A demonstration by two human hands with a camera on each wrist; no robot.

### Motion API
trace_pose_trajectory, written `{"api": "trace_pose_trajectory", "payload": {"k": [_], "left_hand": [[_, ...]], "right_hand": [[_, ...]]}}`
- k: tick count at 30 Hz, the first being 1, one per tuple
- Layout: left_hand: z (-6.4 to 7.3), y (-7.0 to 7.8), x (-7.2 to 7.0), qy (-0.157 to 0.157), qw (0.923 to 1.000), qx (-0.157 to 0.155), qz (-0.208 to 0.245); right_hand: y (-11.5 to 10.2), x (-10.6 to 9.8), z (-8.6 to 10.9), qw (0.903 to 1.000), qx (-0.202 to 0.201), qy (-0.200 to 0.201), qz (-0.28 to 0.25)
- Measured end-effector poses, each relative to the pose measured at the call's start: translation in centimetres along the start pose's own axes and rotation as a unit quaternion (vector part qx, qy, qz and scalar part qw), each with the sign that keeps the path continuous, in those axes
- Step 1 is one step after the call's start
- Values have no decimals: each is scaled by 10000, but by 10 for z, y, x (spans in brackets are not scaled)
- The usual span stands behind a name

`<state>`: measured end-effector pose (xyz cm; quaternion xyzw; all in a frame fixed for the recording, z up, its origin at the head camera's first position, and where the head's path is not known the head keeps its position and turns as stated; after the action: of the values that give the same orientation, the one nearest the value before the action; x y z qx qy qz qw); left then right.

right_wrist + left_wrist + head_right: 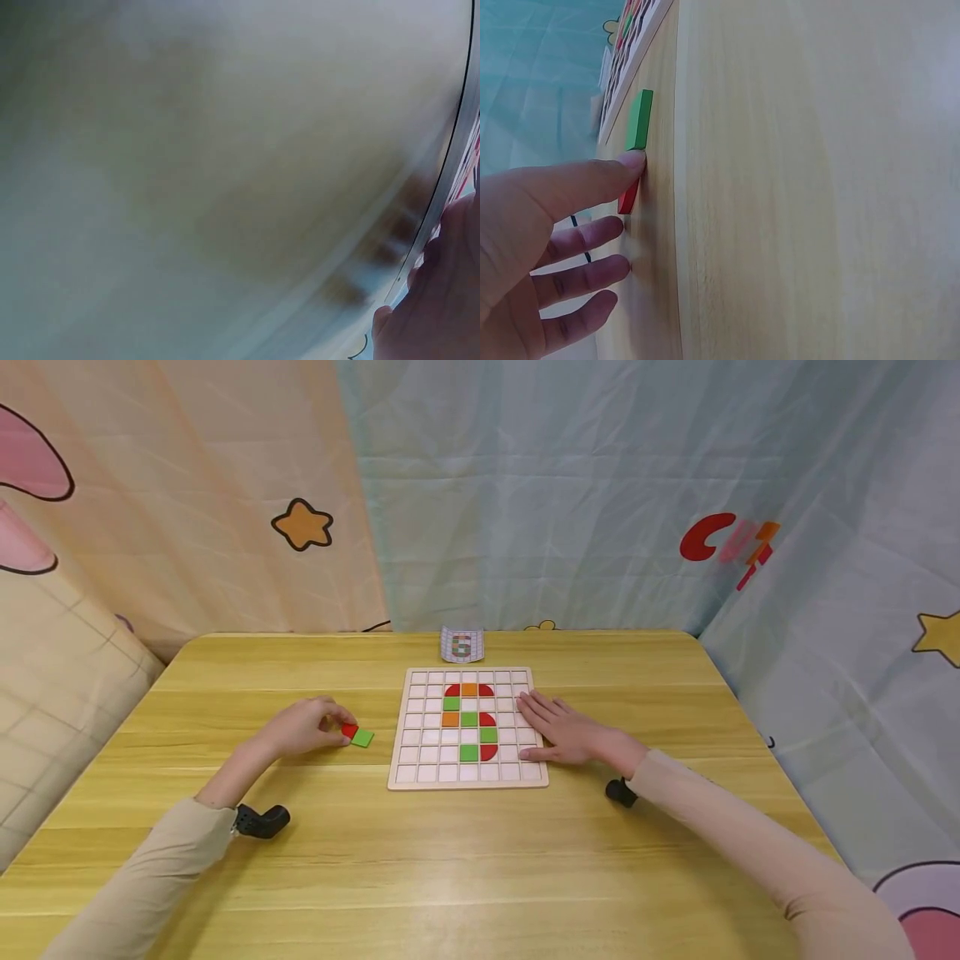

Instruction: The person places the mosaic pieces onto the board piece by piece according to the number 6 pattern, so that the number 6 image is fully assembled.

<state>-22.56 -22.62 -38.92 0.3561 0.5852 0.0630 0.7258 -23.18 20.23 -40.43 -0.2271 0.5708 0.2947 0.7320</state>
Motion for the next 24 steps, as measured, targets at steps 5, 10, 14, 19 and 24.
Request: {"api": "trace_pose_trajectory", "payload": {"k": [5,10,14,19,24], "left_hand": [[1,2,-1,54,9998,114,-158],[0,0,-1,96,9989,263,-379],[-1,-1,1,140,9978,379,-521],[-1,-1,1,131,9975,409,-556],[-2,-3,2,109,9971,464,-590]], "right_hand": [[1,1,-1,10000,49,-24,6],[2,2,-2,9999,83,-55,35],[3,1,-3,9999,71,-100,-11],[7,0,-5,9998,46,-207,9],[10,0,-6,9994,32,-325,99]]}}
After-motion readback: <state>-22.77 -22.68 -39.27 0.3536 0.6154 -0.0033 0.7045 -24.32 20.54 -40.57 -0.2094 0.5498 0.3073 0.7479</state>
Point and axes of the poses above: each hand's wrist, its own z-axis away from the middle knuckle, its own x-axis out of the palm, y = z × x, the point moved 1 cm from there along -z, towards the middle knuckle, and after that the axes turned 13 degrees about z, right-handed, at the moved point
